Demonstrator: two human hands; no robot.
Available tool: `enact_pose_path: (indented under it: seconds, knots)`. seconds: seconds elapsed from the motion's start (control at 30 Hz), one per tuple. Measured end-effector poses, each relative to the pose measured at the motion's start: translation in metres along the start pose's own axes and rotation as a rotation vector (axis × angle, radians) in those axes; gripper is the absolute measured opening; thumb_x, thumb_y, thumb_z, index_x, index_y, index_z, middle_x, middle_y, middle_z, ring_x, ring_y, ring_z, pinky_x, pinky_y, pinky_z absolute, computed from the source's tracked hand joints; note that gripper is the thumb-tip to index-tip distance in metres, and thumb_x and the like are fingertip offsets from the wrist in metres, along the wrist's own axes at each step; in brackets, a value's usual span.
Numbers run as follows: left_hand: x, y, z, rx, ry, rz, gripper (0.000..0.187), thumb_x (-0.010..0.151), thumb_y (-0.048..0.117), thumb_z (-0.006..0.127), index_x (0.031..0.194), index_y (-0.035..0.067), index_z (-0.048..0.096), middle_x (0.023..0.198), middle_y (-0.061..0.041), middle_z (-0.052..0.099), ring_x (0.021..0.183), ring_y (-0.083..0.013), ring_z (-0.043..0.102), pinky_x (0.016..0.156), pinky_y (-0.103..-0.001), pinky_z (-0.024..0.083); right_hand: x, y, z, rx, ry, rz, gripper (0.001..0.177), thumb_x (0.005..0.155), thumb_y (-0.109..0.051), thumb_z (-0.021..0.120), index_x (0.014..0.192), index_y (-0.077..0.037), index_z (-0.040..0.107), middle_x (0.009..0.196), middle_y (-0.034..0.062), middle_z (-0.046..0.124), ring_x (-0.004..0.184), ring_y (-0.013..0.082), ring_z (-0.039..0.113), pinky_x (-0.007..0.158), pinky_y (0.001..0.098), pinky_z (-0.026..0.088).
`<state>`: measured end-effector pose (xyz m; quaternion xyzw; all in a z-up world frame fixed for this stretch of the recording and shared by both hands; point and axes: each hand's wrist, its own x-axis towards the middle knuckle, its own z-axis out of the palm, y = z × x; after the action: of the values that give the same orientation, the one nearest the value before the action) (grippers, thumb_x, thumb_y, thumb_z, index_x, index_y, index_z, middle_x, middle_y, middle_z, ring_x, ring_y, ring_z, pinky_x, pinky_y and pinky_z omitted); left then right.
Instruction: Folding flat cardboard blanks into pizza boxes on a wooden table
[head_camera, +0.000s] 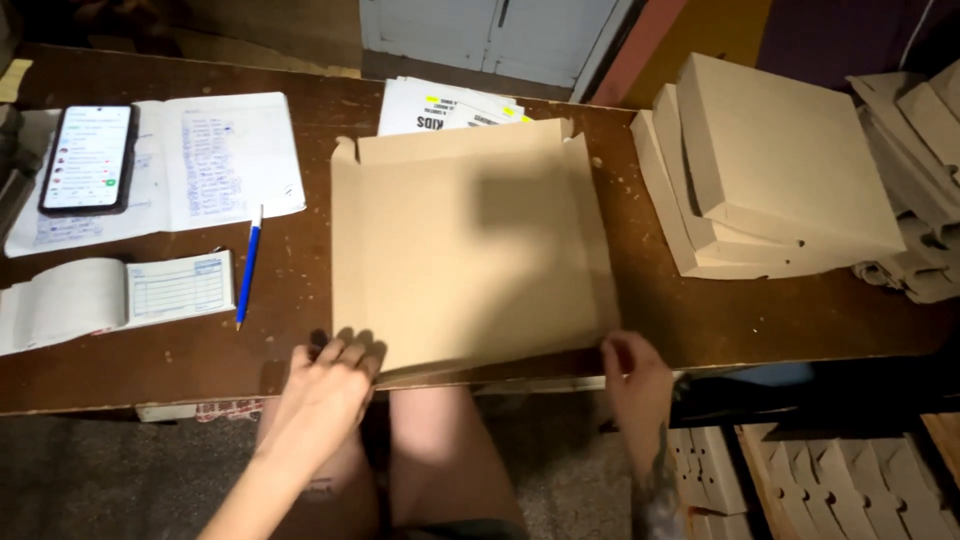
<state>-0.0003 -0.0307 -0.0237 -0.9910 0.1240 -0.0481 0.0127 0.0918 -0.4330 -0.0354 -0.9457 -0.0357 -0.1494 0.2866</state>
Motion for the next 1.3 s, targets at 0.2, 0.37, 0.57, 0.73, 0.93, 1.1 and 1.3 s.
enact_pose_path:
  seconds: [0.2,0.37,0.57,0.73,0.93,1.1,1.3]
  knots:
    - [0.004,0.056,0.041,-0.453,0.244,0.285,0.038,0.081,0.021,0.062,0.116,0.015,0.074,0.13,-0.006,0.065,0.13,-0.031,0.051,0.101,-0.053,0.031,0.03,-0.023,0.014,0.219,-0.16,0.007,0.05,0.09,-0.019,0.071,0.139,-0.019,0.064,0.136,0.0073,0.069,0.123,0.0227,0.063,0.104,0.0342,0.047]
    - [0.037,0.105,0.017,-0.608,0.151,0.385,0.035,0.092,0.022,0.064,0.125,0.013,0.065,0.122,-0.006,0.063,0.12,-0.0276,0.05,0.098,-0.045,0.031,0.0,-0.057,0.009,0.199,-0.242,-0.181,0.069,0.082,-0.004,0.076,0.147,-0.016,0.055,0.148,0.0102,0.059,0.139,0.03,0.052,0.119,0.0457,0.038]
    - [0.061,0.121,0.016,-0.41,-0.086,0.528,0.05,0.087,0.008,0.058,0.137,0.011,0.057,0.134,-0.009,0.055,0.125,-0.0298,0.046,0.102,-0.056,0.033,-0.057,-0.03,0.018,0.061,-0.143,-0.375,0.048,0.076,-0.014,0.08,0.122,-0.013,0.07,0.13,0.008,0.068,0.121,0.0318,0.057,0.104,0.0472,0.046]
    - [0.077,0.116,0.037,-0.619,0.182,0.444,0.023,0.098,0.031,0.066,0.089,0.01,0.069,0.091,-0.006,0.06,0.094,-0.0291,0.058,0.091,-0.043,0.045,-0.07,-0.043,0.012,0.196,-0.078,-0.265,0.015,0.083,-0.017,0.081,0.096,-0.011,0.079,0.106,0.0038,0.075,0.105,0.0231,0.064,0.095,0.0362,0.051]
    - [0.107,0.118,0.041,-0.489,-0.208,0.38,0.029,0.092,0.01,0.062,0.116,0.019,0.076,0.121,-0.006,0.067,0.116,-0.0297,0.06,0.093,-0.041,0.05,-0.075,-0.047,0.017,0.438,-0.055,-0.028,0.008,0.089,-0.012,0.075,0.087,-0.004,0.077,0.1,0.0075,0.076,0.099,0.0201,0.071,0.092,0.0312,0.053]
    - [0.128,0.114,0.003,-0.543,-0.462,0.295,0.037,0.109,0.033,0.049,0.112,0.004,0.073,0.115,-0.016,0.072,0.103,-0.0384,0.07,0.082,-0.05,0.055,-0.077,-0.053,0.026,0.389,-0.051,0.168,0.013,0.09,-0.021,0.074,0.089,-0.009,0.08,0.082,0.0009,0.082,0.073,0.0092,0.076,0.071,0.0235,0.056]
    - [0.125,0.099,-0.028,-0.616,-0.396,0.468,0.034,0.107,0.034,0.059,0.084,0.01,0.065,0.073,-0.005,0.068,0.064,-0.0199,0.068,0.057,-0.041,0.055,-0.055,-0.076,0.04,0.105,-0.138,-0.146,0.013,0.09,-0.023,0.068,0.098,-0.02,0.079,0.092,0.0031,0.081,0.078,0.0247,0.075,0.072,0.0355,0.055]
